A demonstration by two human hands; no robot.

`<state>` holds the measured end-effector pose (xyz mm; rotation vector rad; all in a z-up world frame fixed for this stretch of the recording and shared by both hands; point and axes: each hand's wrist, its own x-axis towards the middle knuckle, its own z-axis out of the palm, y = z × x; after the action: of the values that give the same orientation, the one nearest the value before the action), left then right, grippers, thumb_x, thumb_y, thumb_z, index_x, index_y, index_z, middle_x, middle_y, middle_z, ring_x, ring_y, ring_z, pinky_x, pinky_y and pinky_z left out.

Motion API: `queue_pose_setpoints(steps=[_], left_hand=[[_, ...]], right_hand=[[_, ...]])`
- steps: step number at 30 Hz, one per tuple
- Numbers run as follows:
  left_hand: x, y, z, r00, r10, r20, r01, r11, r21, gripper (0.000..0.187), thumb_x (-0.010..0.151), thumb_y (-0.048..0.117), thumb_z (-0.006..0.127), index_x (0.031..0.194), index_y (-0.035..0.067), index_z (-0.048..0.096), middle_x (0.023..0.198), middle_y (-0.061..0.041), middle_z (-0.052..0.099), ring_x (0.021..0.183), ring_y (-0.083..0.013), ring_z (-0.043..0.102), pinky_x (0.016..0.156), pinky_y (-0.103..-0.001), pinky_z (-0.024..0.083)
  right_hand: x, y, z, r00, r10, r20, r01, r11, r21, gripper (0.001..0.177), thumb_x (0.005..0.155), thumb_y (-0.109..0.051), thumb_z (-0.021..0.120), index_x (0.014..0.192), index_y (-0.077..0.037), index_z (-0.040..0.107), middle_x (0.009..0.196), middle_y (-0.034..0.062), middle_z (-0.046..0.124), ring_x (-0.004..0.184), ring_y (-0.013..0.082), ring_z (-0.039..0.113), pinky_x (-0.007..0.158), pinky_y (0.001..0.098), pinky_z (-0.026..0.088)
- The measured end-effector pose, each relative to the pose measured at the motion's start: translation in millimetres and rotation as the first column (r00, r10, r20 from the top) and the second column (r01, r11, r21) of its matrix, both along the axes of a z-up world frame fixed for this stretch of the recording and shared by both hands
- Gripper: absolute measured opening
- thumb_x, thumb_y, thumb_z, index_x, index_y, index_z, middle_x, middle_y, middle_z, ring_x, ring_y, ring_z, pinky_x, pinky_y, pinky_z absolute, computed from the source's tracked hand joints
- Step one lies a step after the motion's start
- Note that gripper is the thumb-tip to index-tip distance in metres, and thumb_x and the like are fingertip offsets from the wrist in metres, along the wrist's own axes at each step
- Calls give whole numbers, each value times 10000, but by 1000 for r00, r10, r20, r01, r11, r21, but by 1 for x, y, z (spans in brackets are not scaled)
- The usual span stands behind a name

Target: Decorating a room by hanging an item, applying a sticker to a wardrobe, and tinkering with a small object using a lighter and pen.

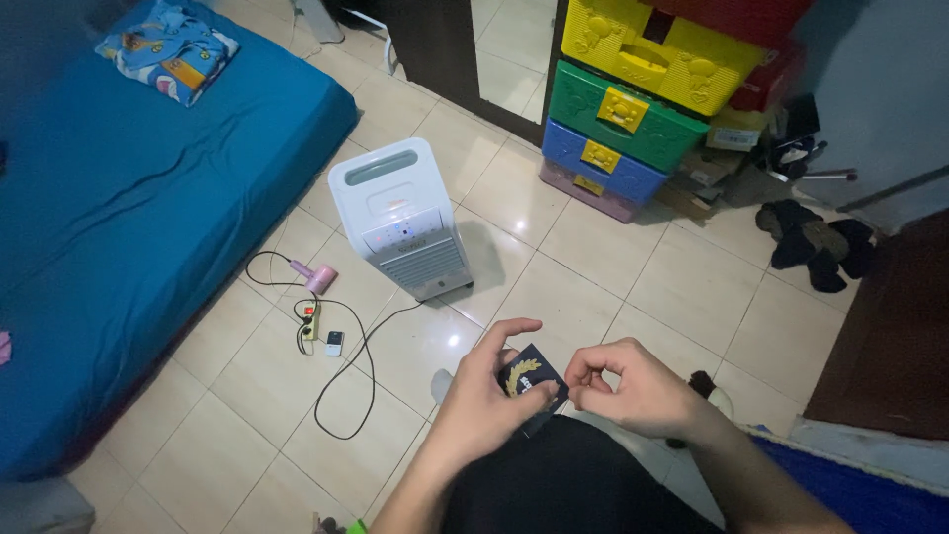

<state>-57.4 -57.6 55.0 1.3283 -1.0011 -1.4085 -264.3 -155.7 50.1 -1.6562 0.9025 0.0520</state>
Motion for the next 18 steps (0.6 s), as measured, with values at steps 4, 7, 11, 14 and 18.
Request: queue_pose_setpoints(steps=[4, 7, 11, 14, 18], left_hand=[[-2, -1, 3, 1000, -17, -9, 17, 1000, 13, 646, 766, 44, 756, 1373, 80, 541, 752, -37, 678, 703, -74, 632, 639, -239, 514], [-3, -1, -1, 996, -23, -83, 26, 999, 31, 662, 762, 21, 764, 1382, 73, 536, 755, -33, 674, 717, -72, 628, 656, -238, 512], [-2, 0, -7, 979, -24, -200, 21, 1000, -19, 667, 767, -20, 763, 1386, 48, 526, 785, -21, 680, 772, -66, 635, 720, -231, 533], [0, 0, -2, 981, -5, -195, 11, 999, 32, 665, 760, -27, 760, 1380, 50, 534, 774, -23, 683, 750, -73, 638, 693, -236, 527], [1, 0, 0, 981, -14, -194, 19, 1000, 25, 662, 771, -14, 767, 1385, 43, 528, 765, -31, 685, 729, -77, 627, 686, -240, 523]], right_hand=[[-3, 5, -1, 999, -24, -29, 22, 999, -41, 60, 796, -57, 688, 798, -12, 726, 648, 28, 666, 627, 87, 588, 616, 258, 487], [-7, 8, -2, 996, -72, 45, 71, 997, 33, 75, 811, -32, 649, 814, -2, 718, 688, 39, 697, 676, 101, 633, 658, 272, 510], [-14, 7, -5, 978, -113, 173, 81, 980, 182, 115, 843, -10, 592, 865, -2, 704, 770, 51, 745, 776, 129, 734, 772, 288, 585], [-13, 8, 6, 977, -117, 181, 83, 979, 189, 113, 848, -12, 598, 877, -5, 707, 787, 59, 756, 792, 135, 740, 783, 292, 579], [-10, 10, 14, 983, -106, 148, 86, 987, 138, 93, 849, -32, 622, 863, -13, 712, 769, 58, 768, 776, 125, 738, 767, 286, 569]])
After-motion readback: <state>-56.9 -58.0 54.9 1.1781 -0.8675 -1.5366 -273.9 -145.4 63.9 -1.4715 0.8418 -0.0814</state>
